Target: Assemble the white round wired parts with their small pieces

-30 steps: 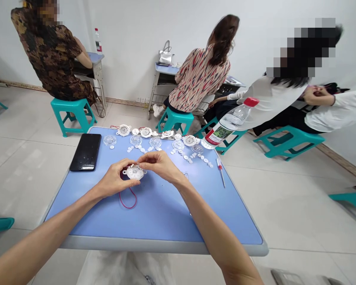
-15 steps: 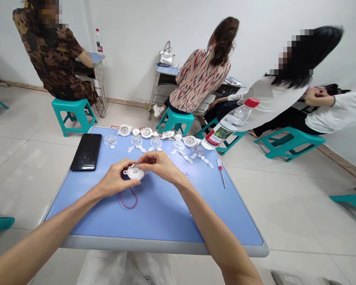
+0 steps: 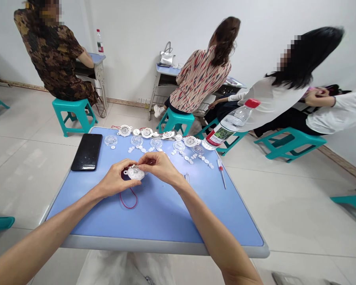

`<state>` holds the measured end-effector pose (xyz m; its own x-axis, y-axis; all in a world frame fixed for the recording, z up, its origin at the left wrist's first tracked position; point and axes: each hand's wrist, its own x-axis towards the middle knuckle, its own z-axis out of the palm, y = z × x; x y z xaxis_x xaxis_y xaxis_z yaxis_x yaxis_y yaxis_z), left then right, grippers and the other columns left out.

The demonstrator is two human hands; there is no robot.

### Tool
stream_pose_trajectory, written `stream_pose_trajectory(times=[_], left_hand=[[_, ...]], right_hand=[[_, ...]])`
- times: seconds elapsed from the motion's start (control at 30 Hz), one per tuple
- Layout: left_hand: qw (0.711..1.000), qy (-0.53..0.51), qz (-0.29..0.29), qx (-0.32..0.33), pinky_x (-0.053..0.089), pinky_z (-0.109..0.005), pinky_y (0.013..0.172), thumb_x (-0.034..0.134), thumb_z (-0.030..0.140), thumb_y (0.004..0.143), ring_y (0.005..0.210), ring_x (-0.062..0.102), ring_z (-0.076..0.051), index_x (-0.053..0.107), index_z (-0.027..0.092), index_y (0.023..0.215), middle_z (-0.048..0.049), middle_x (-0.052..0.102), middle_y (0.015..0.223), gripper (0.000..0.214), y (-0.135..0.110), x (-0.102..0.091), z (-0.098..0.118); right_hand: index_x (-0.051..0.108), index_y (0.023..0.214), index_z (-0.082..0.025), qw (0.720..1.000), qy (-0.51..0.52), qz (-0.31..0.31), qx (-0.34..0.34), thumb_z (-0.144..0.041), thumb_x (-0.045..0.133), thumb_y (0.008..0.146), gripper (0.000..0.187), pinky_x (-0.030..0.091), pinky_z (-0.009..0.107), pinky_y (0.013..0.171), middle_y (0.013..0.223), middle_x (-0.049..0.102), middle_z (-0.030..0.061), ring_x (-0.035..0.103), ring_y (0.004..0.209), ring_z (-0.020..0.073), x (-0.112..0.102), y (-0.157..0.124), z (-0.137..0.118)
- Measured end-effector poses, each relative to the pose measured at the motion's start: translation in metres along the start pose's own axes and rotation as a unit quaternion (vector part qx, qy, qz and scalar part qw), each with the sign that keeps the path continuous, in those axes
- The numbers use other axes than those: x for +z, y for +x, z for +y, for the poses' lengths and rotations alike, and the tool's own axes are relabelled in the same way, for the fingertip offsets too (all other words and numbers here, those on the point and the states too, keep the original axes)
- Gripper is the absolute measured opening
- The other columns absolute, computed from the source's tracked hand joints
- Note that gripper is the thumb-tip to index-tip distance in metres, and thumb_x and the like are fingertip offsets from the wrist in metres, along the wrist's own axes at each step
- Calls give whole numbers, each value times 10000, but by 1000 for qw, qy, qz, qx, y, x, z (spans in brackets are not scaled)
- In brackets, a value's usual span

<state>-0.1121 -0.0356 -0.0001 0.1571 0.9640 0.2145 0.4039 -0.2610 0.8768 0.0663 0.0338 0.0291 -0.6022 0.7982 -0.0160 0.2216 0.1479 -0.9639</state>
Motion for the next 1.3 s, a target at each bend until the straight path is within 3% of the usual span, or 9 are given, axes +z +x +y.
stream_pose_trajectory(times=[0.7, 1.3], left_hand=[[1000, -1, -3, 1, 433, -267, 698, 788, 281, 659, 786, 564, -155, 654, 179, 1030, -6, 629, 884, 407, 0, 0, 1], [1000, 9, 0, 10, 460, -284, 751, 776, 264, 672, 830, 595, -172, 643, 188, 1048, -18, 644, 931, 406, 0, 1, -1]], right_hand=[[715, 760, -181, 996, -92, 7, -15, -289, 663, 740, 122, 468, 284, 632, 738, 689, 26, 592, 670, 152, 4, -3, -7], [712, 791, -212, 959, -259, 32, -111, -161, 588, 799, 134, 494, 292, 666, 776, 694, 24, 616, 683, 150, 8, -11, -12]])
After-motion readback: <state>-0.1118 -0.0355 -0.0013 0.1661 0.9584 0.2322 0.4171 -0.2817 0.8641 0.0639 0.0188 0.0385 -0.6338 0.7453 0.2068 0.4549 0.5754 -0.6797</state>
